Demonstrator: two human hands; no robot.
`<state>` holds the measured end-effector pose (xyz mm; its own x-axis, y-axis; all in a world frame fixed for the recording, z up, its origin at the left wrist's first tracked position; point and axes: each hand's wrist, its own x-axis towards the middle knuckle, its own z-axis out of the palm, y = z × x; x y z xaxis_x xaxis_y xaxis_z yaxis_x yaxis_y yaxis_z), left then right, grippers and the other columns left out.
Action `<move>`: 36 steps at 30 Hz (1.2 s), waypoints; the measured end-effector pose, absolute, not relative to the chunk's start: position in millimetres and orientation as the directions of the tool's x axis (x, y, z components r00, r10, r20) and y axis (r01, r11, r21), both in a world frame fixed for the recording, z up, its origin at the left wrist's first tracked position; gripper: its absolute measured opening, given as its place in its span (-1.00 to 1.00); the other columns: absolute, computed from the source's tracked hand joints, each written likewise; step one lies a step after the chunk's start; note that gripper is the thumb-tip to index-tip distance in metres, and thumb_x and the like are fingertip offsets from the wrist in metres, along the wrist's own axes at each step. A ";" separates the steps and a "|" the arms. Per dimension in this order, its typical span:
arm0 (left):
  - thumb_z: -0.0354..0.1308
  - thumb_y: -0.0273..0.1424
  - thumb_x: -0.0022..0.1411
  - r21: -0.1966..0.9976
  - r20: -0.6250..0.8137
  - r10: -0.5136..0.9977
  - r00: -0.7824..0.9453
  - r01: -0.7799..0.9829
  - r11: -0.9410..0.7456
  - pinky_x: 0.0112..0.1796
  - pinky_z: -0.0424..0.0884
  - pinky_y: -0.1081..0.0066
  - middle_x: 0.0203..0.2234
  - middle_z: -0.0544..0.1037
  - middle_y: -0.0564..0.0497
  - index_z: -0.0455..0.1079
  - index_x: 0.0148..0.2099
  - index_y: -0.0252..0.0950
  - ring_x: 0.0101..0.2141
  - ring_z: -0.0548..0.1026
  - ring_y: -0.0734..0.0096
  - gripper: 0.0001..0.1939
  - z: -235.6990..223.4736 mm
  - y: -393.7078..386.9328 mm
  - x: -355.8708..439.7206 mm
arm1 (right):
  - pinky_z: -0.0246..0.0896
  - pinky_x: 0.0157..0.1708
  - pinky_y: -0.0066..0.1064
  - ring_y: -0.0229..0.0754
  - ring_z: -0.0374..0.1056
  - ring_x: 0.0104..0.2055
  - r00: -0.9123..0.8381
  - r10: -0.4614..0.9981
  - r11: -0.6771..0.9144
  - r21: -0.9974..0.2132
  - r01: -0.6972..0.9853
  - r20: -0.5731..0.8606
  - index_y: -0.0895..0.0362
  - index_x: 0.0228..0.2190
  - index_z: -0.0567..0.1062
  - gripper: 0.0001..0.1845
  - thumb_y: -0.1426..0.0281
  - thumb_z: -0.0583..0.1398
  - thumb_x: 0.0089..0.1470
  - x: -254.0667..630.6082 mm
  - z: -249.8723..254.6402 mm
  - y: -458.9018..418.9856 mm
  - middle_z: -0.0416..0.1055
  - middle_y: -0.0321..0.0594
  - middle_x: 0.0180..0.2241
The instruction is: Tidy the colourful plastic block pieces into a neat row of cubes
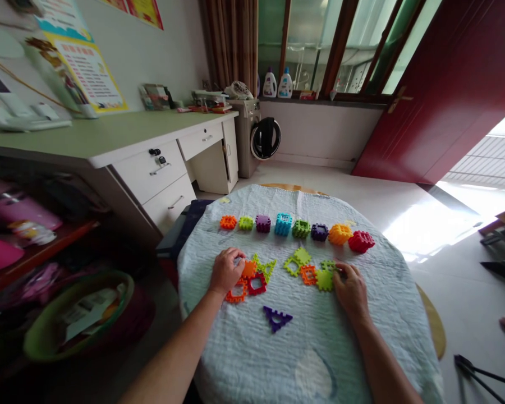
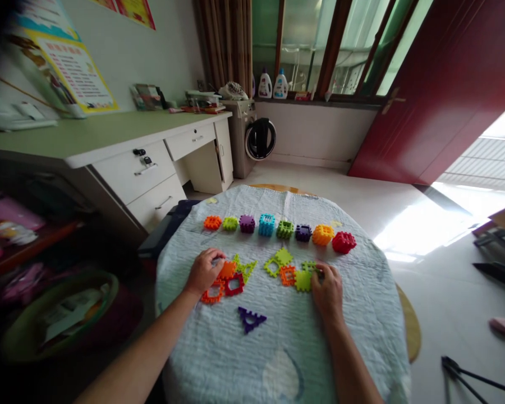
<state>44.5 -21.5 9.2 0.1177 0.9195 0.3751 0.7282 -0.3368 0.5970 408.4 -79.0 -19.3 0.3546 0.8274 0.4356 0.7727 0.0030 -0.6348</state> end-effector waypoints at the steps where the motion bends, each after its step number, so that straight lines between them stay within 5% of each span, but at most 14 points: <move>1: 0.06 -0.45 0.14 0.604 0.369 0.922 0.118 0.723 -0.335 -0.09 0.36 0.29 -0.34 0.53 0.01 0.42 -0.33 -0.23 -0.23 0.47 0.30 -0.89 9.7 -21.5 44.4 | 0.26 -0.12 -0.19 -0.07 0.36 -0.24 0.346 0.831 0.004 -0.626 0.780 0.436 0.13 -0.30 0.51 -0.70 0.24 0.10 0.00 408.4 -18.8 -78.6 0.47 -0.05 -0.23; 8: 0.12 -0.40 0.14 0.618 0.298 0.927 0.229 0.694 -0.370 -0.06 0.35 0.29 -0.29 0.55 0.01 0.46 -0.25 -0.22 -0.19 0.48 0.30 -0.88 18.9 -27.5 42.5 | 0.22 -0.07 -0.17 -0.04 0.35 -0.18 0.325 0.839 -0.002 -0.595 0.804 0.437 0.14 -0.32 0.51 -0.69 0.21 0.08 0.03 409.2 -18.7 -77.5 0.46 -0.05 -0.24; 17: 0.38 -0.23 -0.12 0.504 0.252 0.877 0.409 0.719 -0.479 0.02 0.31 0.17 -0.11 0.51 -0.03 0.44 -0.05 -0.18 -0.07 0.44 0.14 -0.47 20.3 -31.2 41.0 | 0.20 -0.08 -0.19 -0.05 0.32 -0.20 0.322 0.833 -0.008 -0.573 0.819 0.449 0.13 -0.34 0.50 -0.70 0.22 0.07 0.08 407.9 -19.3 -76.5 0.45 -0.08 -0.27; 25: 0.26 -0.22 0.07 0.562 0.357 0.898 0.258 0.708 -0.427 -0.07 0.38 0.21 -0.26 0.53 -0.03 0.43 -0.18 -0.22 -0.18 0.47 0.20 -0.72 8.7 -25.8 41.2 | 0.16 -0.01 -0.14 -0.03 0.30 -0.14 0.281 0.823 0.022 -0.522 0.853 0.494 0.13 -0.33 0.50 -0.73 0.22 0.10 0.10 405.4 -19.1 -78.8 0.42 -0.07 -0.22; 30: 0.24 -0.24 0.10 0.604 0.448 0.891 0.066 0.713 -0.356 0.04 0.33 0.14 -0.16 0.49 -0.10 0.42 -0.16 -0.23 -0.07 0.43 0.15 -0.73 6.0 -22.7 39.6 | 0.14 0.01 -0.11 -0.02 0.29 -0.12 0.271 0.821 0.026 -0.508 0.861 0.502 0.13 -0.33 0.50 -0.70 0.19 0.08 0.11 405.9 -19.2 -78.8 0.42 -0.05 -0.20; 36: 0.09 -0.28 0.22 0.732 0.382 0.924 0.001 0.610 -0.304 0.11 0.28 0.16 -0.14 0.48 -0.08 0.44 -0.18 -0.24 -0.02 0.41 0.22 -0.80 13.3 -22.0 37.8 | 0.17 -0.01 -0.15 -0.04 0.30 -0.15 0.286 0.841 0.010 -0.543 0.840 0.458 0.12 -0.35 0.50 -0.70 0.18 0.10 0.08 406.4 -17.2 -78.5 0.41 -0.08 -0.23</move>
<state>37.8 -22.0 13.3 0.0013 0.9240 0.3824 0.6102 -0.3037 0.7317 406.4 -78.5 -17.2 0.2862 0.8414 0.4585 0.8396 0.0103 -0.5431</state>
